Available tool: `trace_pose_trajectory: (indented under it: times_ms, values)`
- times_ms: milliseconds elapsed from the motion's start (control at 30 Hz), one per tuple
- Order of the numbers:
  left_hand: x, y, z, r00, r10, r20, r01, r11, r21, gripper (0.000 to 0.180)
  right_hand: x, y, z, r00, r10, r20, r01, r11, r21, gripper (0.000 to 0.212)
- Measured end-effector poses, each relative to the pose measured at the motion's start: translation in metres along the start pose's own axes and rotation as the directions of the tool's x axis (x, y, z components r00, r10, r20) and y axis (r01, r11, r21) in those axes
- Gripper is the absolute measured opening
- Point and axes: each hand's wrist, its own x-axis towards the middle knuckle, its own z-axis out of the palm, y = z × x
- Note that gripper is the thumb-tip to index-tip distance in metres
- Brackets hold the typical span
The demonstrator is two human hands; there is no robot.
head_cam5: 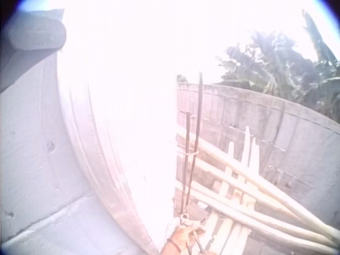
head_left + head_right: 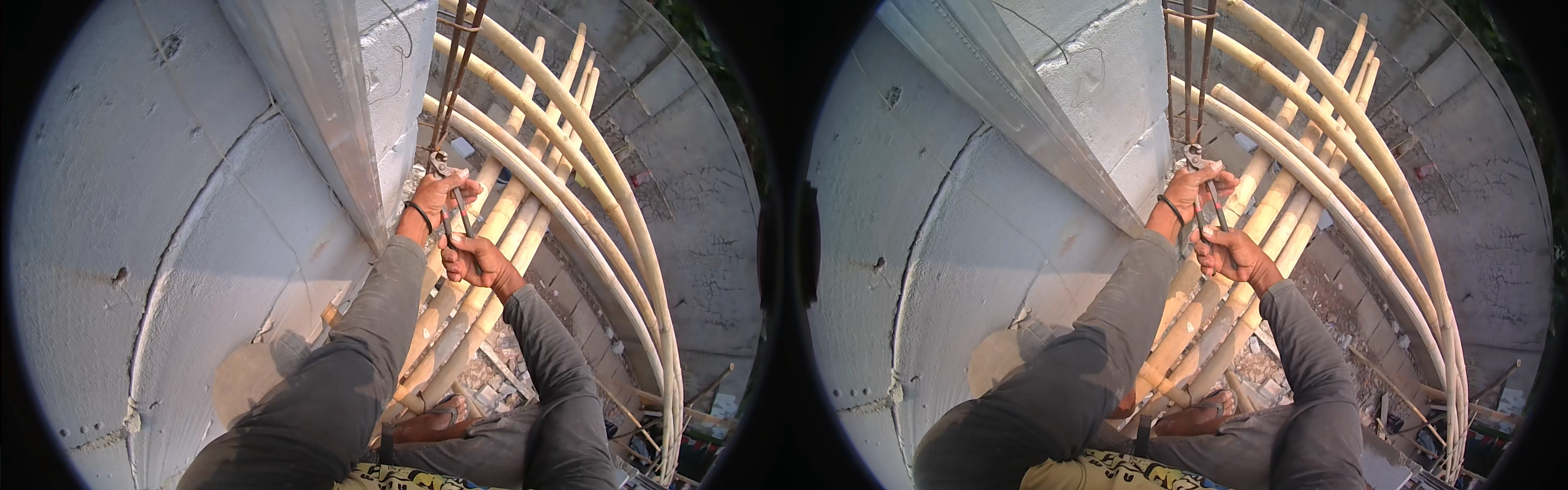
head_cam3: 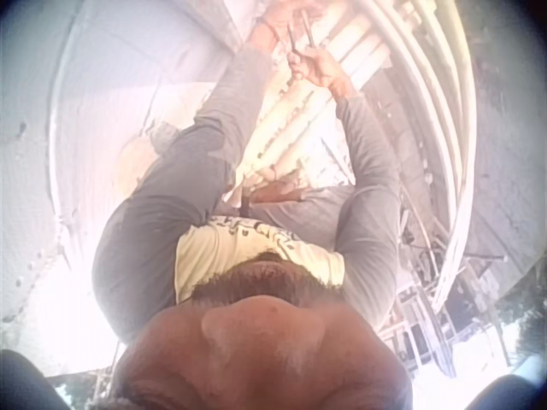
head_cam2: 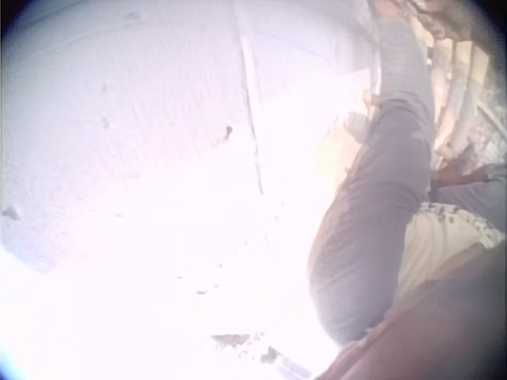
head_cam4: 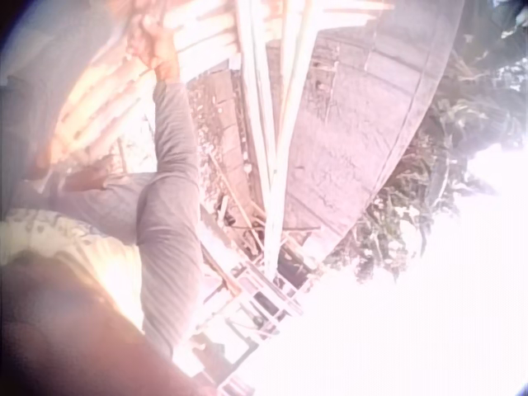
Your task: The person uses wire to secure bamboo poles to a metal structural frame on a construction site, using pliers to twist and tighten the wire.
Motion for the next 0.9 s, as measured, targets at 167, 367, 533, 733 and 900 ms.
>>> trace_pose_trajectory:
  times_ms: [167,367,533,733,900]
  values:
    - [0.005,-0.013,0.013,0.925,0.145,-0.352,-0.095,0.983,0.155,0.022,0.001,0.001,0.022,0.768,-0.514,-0.382,-0.145,0.442,-0.885,0.046]
    - [0.006,-0.01,0.035,0.752,0.276,-0.599,0.049,0.882,0.468,0.037,0.03,0.018,-0.02,0.735,-0.391,-0.554,-0.14,0.712,-0.688,0.027]
    - [-0.009,-0.012,0.013,0.978,0.026,-0.209,-0.032,0.999,-0.024,0.034,-0.009,-0.011,-0.013,0.997,0.05,-0.058,-0.05,0.999,0.001,0.03]
    - [0.0,-0.018,0.014,0.88,0.206,-0.429,-0.101,0.962,0.255,0.031,-0.007,-0.01,0.006,0.886,-0.23,-0.402,-0.053,0.812,-0.581,0.051]
    - [0.006,-0.02,0.019,0.817,0.244,-0.522,0.043,0.878,0.477,0.03,0.014,0.013,0.027,0.59,-0.729,-0.346,-0.33,0.173,-0.928,0.035]
